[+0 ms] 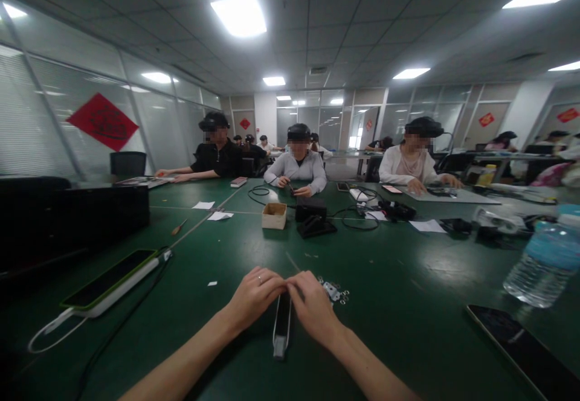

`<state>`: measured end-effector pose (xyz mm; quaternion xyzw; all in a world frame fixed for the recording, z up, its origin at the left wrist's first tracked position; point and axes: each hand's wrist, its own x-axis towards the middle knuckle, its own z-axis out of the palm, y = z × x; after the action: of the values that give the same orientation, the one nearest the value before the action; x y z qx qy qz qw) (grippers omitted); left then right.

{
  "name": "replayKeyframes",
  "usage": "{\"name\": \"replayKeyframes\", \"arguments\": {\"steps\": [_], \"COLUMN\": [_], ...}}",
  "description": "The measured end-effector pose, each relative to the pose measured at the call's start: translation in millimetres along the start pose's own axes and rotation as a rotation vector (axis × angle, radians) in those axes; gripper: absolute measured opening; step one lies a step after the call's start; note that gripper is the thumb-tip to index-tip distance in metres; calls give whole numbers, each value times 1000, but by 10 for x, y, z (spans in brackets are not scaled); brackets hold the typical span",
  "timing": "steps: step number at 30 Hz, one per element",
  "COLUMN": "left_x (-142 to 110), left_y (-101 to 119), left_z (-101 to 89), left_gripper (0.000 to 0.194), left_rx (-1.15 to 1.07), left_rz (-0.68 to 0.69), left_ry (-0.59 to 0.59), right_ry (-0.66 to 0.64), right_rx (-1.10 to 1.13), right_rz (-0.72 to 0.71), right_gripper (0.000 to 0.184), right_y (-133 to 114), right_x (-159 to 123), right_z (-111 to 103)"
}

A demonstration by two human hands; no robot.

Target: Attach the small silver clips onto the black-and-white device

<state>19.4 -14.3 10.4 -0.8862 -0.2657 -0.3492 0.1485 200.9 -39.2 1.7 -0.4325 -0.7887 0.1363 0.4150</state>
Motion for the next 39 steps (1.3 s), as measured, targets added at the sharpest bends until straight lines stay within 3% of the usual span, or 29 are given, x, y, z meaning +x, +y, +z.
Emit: {"name": "replayKeyframes", "arguments": {"steps": [7,13,17,21,26,39], "left_x": [5,-30,-53,-45,-45,-30], "left_y": [-22,-162,-236,-223,-211,-175], "left_z": [29,19,-1,-3,14,13], "left_gripper": [10,12,12,16,18,17], "left_rx": [20,-110,-209,-270,-319,-488], "left_rz": [-19,-370,-491,-526,-541,-593], "left_ry": [-8,-108,-236,-313,-367,-315], "right_ry": [-8,-39,-144,-229,-237,-194], "right_rx": [-36,-262,-405,-452,-466,-434], "right_rz": [-32,-13,42,56,43,2], "right_gripper": [18,20,22,22,22,19], "right_y": [11,112,149,126,101,174], "right_x": [16,56,63,61,63,67], "right_z": [-9,-159,-260,-267,-230,-142]}}
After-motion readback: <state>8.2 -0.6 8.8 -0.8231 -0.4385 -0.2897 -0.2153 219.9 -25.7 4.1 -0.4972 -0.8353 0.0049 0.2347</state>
